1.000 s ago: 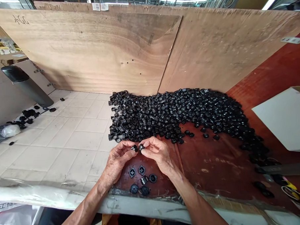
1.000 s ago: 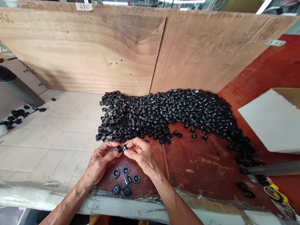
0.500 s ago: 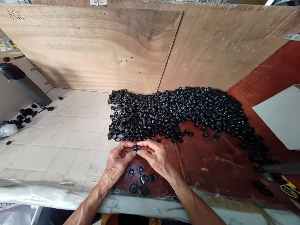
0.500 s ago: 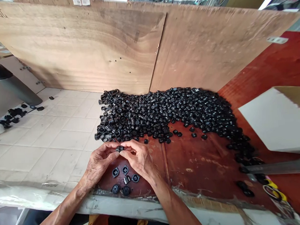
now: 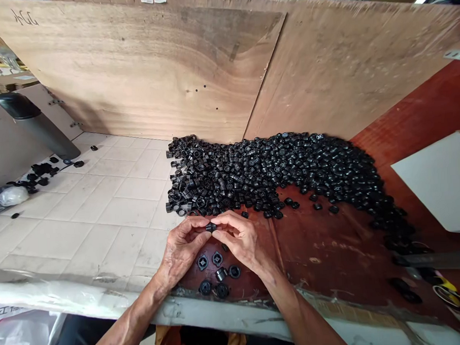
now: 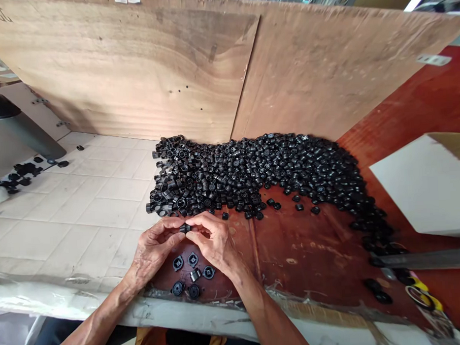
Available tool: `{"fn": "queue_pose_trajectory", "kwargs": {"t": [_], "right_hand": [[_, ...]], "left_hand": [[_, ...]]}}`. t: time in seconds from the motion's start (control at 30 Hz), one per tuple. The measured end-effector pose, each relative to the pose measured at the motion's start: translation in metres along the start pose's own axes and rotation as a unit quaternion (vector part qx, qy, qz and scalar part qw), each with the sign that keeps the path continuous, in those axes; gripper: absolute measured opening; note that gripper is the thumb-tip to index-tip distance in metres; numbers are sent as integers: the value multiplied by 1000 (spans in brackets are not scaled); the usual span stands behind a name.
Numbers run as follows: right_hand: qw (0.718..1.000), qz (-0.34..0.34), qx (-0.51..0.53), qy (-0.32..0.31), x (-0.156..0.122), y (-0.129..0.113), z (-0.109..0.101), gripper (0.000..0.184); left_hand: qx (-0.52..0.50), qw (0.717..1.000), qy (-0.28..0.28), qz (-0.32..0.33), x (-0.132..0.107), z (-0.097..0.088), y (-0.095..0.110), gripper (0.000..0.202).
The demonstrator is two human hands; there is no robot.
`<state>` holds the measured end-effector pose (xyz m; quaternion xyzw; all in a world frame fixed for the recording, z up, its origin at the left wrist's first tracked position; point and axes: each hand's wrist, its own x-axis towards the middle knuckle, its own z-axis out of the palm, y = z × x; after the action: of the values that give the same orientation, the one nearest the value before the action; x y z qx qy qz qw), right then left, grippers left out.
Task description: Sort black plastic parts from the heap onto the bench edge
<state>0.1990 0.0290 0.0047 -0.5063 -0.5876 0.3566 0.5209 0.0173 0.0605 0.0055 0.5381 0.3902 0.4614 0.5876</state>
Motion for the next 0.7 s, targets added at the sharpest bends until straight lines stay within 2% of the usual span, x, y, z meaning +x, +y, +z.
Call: {"fn": "queue_pose_trajectory", "kwargs": {"t": [0.2, 0.47, 0.7], "right_hand": [[1000, 1, 11, 7, 0, 2, 0, 13], [999, 20, 27, 13, -1, 2, 4, 21], [999, 21, 31, 12, 0, -1, 3, 20]], "left_hand": [[4, 1000, -11, -6, 0, 1, 1, 17], [-83, 993, -21, -86, -1, 1, 2, 27], [-52, 998, -5, -29, -1, 1, -1, 22]]}}
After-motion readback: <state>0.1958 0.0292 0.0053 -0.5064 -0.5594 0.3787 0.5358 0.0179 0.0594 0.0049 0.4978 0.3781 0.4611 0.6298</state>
